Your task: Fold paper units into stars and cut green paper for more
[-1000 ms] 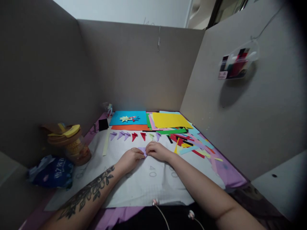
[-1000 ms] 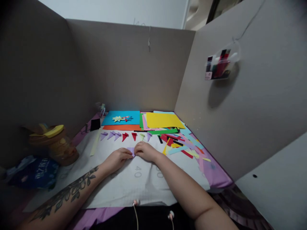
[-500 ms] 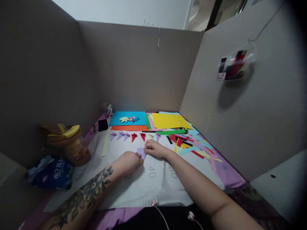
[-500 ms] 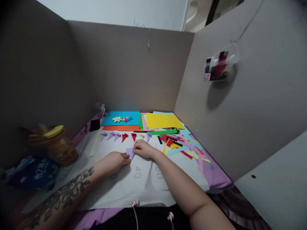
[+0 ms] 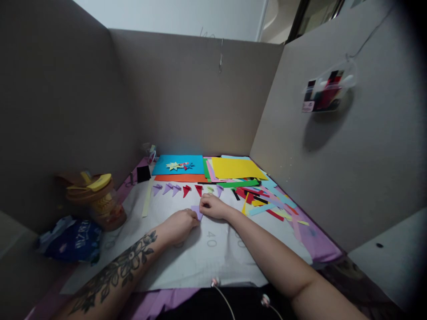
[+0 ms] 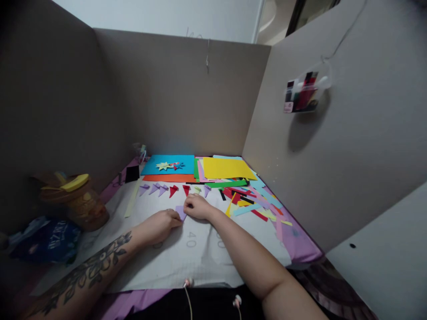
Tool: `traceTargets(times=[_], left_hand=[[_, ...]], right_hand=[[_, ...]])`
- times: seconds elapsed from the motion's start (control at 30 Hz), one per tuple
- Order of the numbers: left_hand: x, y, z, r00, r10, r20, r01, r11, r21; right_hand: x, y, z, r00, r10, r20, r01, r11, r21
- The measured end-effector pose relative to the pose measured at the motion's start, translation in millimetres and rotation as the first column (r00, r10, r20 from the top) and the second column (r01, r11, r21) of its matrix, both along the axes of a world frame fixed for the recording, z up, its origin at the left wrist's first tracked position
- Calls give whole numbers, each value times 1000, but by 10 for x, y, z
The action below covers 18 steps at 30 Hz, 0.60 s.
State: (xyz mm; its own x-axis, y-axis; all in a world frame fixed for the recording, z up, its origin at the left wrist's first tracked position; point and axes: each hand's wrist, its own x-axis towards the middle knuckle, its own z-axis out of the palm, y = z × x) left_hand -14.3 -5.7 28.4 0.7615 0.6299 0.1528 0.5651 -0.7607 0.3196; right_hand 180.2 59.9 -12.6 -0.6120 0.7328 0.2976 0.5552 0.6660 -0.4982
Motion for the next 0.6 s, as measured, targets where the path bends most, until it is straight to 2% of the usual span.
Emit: traceTargets(times=[0.07, 0.2, 0.5, 0.6], left_hand=[[8, 21, -23, 1000, -7, -26, 8, 1000, 25], [10, 57, -65, 997, 70, 26, -72, 996, 49], [-3, 97, -94, 999, -2, 51, 2, 1000, -2], [-7, 101, -105, 993, 40, 113, -39, 999, -11]], right_hand=[[0, 1, 0, 1000, 1, 2, -1, 1000, -3], [-2, -9, 22, 1000, 9, -12, -9, 1000, -9], [-12, -6, 6, 1000, -10, 0, 10, 1000, 5], [-16, 1, -10, 999, -27, 18, 27, 1000, 11]])
